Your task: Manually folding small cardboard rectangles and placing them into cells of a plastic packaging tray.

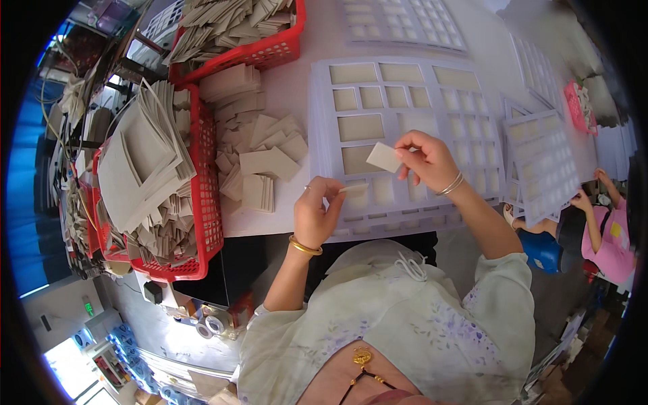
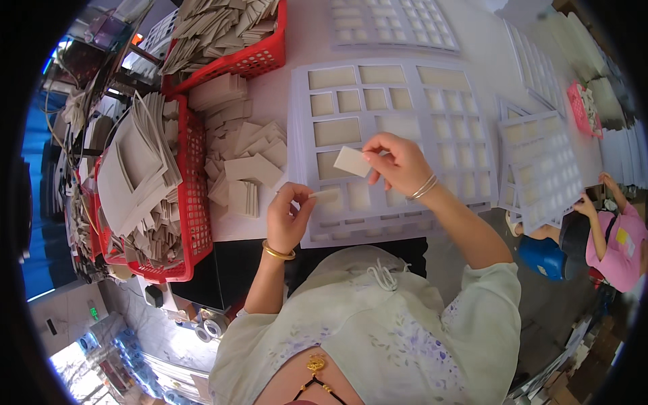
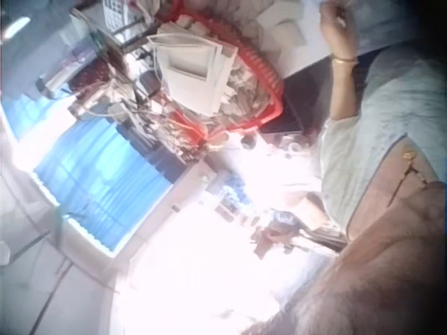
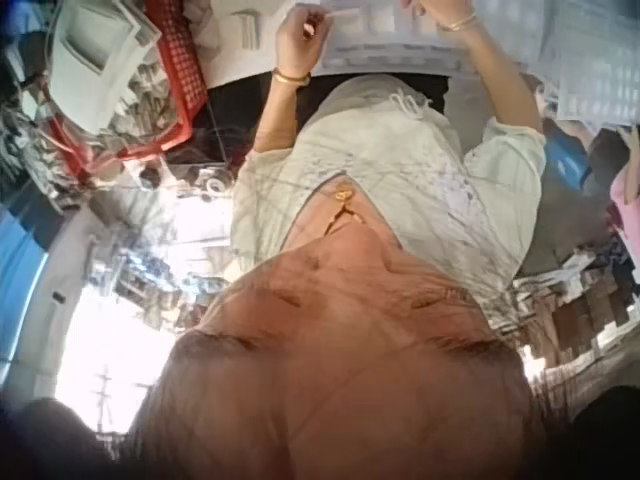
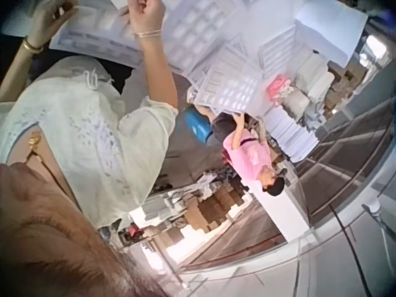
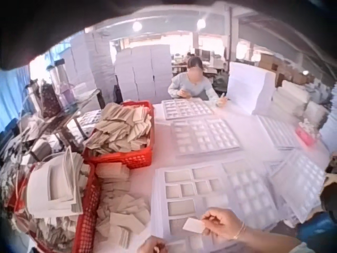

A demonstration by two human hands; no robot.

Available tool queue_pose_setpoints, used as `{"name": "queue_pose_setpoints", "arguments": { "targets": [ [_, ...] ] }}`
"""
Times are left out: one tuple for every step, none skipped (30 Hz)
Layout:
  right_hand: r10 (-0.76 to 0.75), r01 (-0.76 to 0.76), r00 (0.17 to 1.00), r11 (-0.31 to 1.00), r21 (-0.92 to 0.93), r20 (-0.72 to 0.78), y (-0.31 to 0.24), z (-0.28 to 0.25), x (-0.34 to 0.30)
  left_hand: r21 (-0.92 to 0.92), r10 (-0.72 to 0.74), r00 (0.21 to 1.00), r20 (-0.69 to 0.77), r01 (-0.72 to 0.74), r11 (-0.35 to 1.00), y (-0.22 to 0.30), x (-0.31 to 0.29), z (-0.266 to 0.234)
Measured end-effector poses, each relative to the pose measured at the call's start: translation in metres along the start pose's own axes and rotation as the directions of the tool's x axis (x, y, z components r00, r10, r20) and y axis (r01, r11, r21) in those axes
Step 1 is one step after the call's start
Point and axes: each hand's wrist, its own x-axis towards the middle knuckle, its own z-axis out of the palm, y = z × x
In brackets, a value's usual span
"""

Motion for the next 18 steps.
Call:
{"name": "queue_pose_setpoints", "arguments": {
  "targets": [
    [0.008,-0.007,0.996,1.0,0.009,-0.085,0.005,-0.007,-0.005,0.087,0.018,0.996,0.089,-0.026,0.996,0.001,0.0,-0.002],
    [0.006,0.0,0.992,0.998,0.055,-0.124,0.014,-0.01,-0.01,0.092,0.017,0.995,0.099,-0.027,0.995,0.004,0.002,-0.002],
    [0.008,0.0,0.992,0.998,0.064,-0.128,0.019,-0.013,-0.014,0.041,-0.034,0.988,0.152,0.028,0.999,0.008,0.006,-0.003],
    [0.016,-0.006,0.991,0.997,0.076,-0.131,0.022,-0.015,-0.017,-0.007,-0.082,0.975,0.205,0.085,0.996,0.01,0.01,-0.003],
    [0.022,-0.011,0.991,0.996,0.087,-0.132,0.025,-0.016,-0.02,-0.001,-0.084,0.974,0.209,0.086,0.996,0.011,0.013,-0.003],
    [0.023,-0.01,0.991,0.996,0.093,-0.133,0.026,-0.014,-0.022,0.046,-0.007,0.971,0.24,-0.004,0.999,0.012,0.017,-0.003],
    [0.011,-0.001,0.993,0.997,0.08,-0.122,0.027,-0.011,-0.024,0.089,0.069,0.959,0.275,-0.097,0.991,0.012,0.02,-0.003],
    [0.0,0.008,0.994,0.998,0.065,-0.114,0.028,-0.01,-0.025,0.089,0.07,0.958,0.279,-0.099,0.991,0.011,0.023,-0.002],
    [0.0,0.008,0.993,0.998,0.067,-0.118,0.03,-0.01,-0.026,0.09,0.055,0.939,0.34,-0.091,0.992,0.011,0.025,-0.001],
    [-0.001,0.006,0.995,0.999,0.047,-0.102,0.032,-0.011,-0.027,0.09,0.041,0.916,0.398,-0.083,0.992,0.01,0.027,0.0],
    [-0.004,0.007,0.996,0.999,0.031,-0.086,0.034,-0.012,-0.028,0.093,0.041,0.915,0.402,-0.086,0.992,0.01,0.029,0.001],
    [-0.006,0.009,0.996,0.999,0.035,-0.089,0.038,-0.013,-0.028,0.133,0.065,0.899,0.434,-0.135,0.982,0.009,0.031,0.001],
    [-0.121,0.114,0.986,0.991,-0.071,-0.115,0.043,-0.014,-0.029,0.17,0.087,0.881,0.466,-0.185,0.968,0.009,0.033,0.003],
    [-0.235,0.21,0.964,0.961,-0.179,-0.127,0.043,-0.014,-0.029,0.17,0.087,0.879,0.469,-0.187,0.968,0.009,0.036,0.004],
    [-0.234,0.21,0.963,0.961,-0.178,-0.13,0.04,-0.013,-0.031,0.193,0.056,0.866,0.497,-0.173,0.966,0.008,0.038,0.005],
    [-0.155,0.142,0.974,0.986,-0.087,-0.165,0.033,-0.009,-0.034,0.216,0.024,0.851,0.524,-0.16,0.963,0.008,0.039,0.006],
    [-0.073,0.076,0.979,0.997,0.006,-0.192,0.027,-0.007,-0.036,0.215,0.025,0.851,0.524,-0.161,0.963,0.008,0.039,0.009],
    [-0.074,0.076,0.978,0.997,0.006,-0.193,0.027,-0.006,-0.037,0.271,-0.014,0.875,0.484,-0.134,0.953,0.008,0.038,0.013]
  ]
}}
